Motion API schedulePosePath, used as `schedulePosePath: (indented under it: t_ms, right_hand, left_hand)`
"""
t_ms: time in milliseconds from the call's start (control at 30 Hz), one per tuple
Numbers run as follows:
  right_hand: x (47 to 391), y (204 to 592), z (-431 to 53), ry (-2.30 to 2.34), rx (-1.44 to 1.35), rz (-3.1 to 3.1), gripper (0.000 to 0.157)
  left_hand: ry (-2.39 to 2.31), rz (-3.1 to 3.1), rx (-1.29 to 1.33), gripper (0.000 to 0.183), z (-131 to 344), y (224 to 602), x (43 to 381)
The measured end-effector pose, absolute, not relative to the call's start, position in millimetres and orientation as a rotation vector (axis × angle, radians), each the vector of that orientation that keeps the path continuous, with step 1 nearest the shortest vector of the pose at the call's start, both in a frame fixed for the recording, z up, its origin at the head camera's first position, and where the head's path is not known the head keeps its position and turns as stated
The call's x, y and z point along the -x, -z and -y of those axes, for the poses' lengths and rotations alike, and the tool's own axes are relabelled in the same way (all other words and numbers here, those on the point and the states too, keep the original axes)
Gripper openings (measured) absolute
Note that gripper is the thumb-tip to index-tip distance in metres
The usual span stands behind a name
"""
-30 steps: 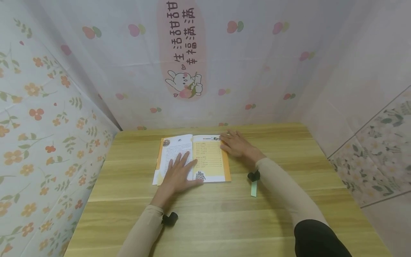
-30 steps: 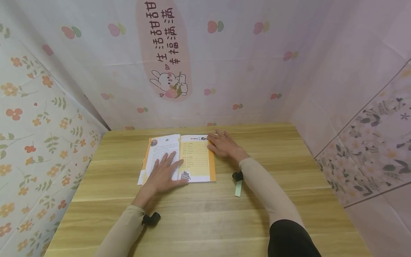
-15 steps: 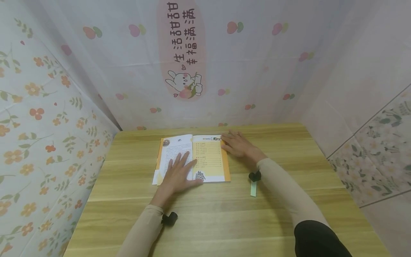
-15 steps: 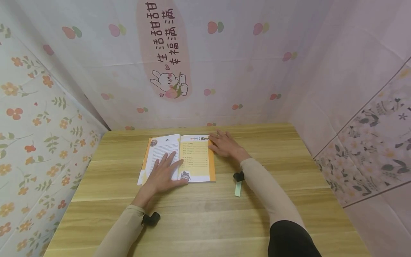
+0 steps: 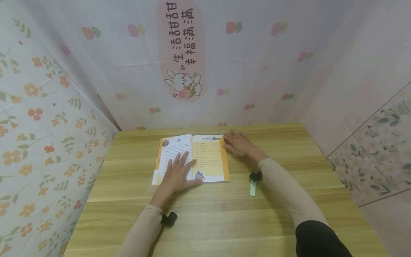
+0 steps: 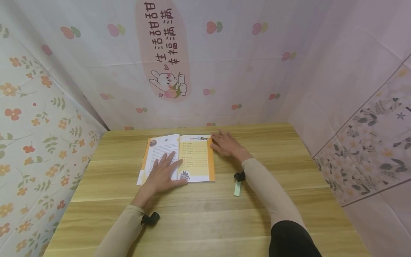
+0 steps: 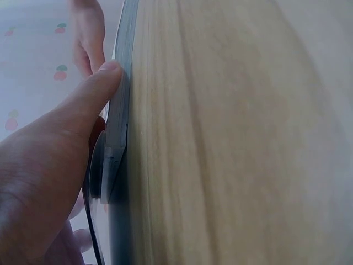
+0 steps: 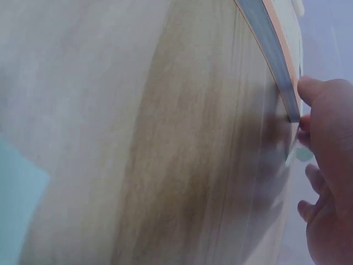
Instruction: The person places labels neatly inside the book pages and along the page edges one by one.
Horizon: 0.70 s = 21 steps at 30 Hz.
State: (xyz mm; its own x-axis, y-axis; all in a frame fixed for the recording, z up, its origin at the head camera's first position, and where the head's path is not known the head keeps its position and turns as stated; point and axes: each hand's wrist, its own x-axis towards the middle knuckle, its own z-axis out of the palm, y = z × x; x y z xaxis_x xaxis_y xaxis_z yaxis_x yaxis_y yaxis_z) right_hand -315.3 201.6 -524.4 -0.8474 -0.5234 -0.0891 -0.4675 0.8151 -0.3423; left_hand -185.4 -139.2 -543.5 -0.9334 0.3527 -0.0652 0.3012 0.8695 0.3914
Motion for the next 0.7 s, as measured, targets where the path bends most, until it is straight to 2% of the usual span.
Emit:
schedulePosePath:
  t_ms: [233, 700]
  right_hand:
    - [310.9, 528.6, -208.3, 0.489, 0.767, -2.838, 0.065]
    - [269.2, 511.9, -215.9, 0.439, 0.926, -2.864, 0.064]
  left_hand:
    - [-0.569, -2.908, -0.512, 0.1, 139.0, 542.2, 184.6]
    - [-0.517, -2.919, -0.499, 0.103, 138.8, 544.5, 185.1]
